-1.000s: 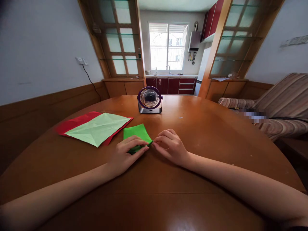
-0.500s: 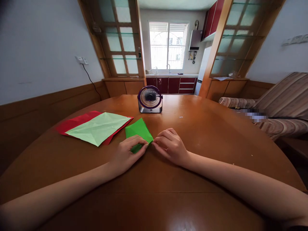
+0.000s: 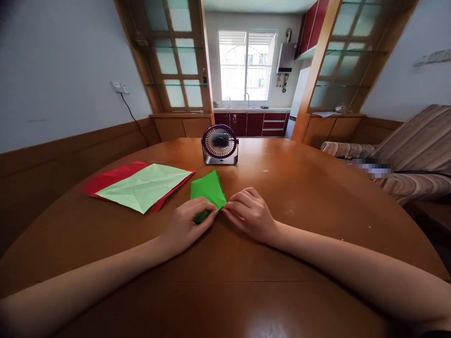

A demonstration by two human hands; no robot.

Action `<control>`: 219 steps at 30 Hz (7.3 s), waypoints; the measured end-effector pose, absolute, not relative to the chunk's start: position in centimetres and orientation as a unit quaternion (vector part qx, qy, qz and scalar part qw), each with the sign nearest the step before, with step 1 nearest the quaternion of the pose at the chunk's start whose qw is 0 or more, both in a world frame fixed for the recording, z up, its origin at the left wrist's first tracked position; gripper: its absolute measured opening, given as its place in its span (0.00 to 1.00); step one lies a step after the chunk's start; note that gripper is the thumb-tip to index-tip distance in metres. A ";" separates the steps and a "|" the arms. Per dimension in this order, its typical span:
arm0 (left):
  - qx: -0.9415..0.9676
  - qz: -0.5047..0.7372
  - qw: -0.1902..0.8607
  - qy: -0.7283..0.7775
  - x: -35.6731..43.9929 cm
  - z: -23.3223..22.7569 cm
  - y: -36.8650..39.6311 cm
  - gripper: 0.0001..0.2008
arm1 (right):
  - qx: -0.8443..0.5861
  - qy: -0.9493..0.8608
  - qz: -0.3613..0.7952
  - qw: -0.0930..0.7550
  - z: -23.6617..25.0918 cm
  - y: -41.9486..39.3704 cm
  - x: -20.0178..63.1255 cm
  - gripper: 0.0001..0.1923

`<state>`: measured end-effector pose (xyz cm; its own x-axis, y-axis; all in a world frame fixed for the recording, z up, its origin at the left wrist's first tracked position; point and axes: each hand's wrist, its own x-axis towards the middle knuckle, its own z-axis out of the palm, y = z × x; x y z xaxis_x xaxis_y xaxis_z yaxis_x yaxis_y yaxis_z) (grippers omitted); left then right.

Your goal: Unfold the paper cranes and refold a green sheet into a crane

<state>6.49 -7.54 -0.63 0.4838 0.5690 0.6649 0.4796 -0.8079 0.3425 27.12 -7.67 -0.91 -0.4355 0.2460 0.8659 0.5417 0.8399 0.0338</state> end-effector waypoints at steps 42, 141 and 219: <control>0.884 0.420 -0.071 0.192 2.8 -0.2 -5.1 0.06 | -0.281 -0.795 0.120 0.524 -0.9 -7.2 28.4 0.07; 0.706 0.447 0.367 0.408 3.1 -0.9 -4.1 0.11 | -0.394 -0.558 0.403 0.609 -1.7 -5.0 29.0 0.13; 0.796 0.464 0.138 0.363 2.3 -1.3 -3.4 0.15 | -0.358 -0.639 0.352 0.582 -1.1 -6.2 28.2 0.12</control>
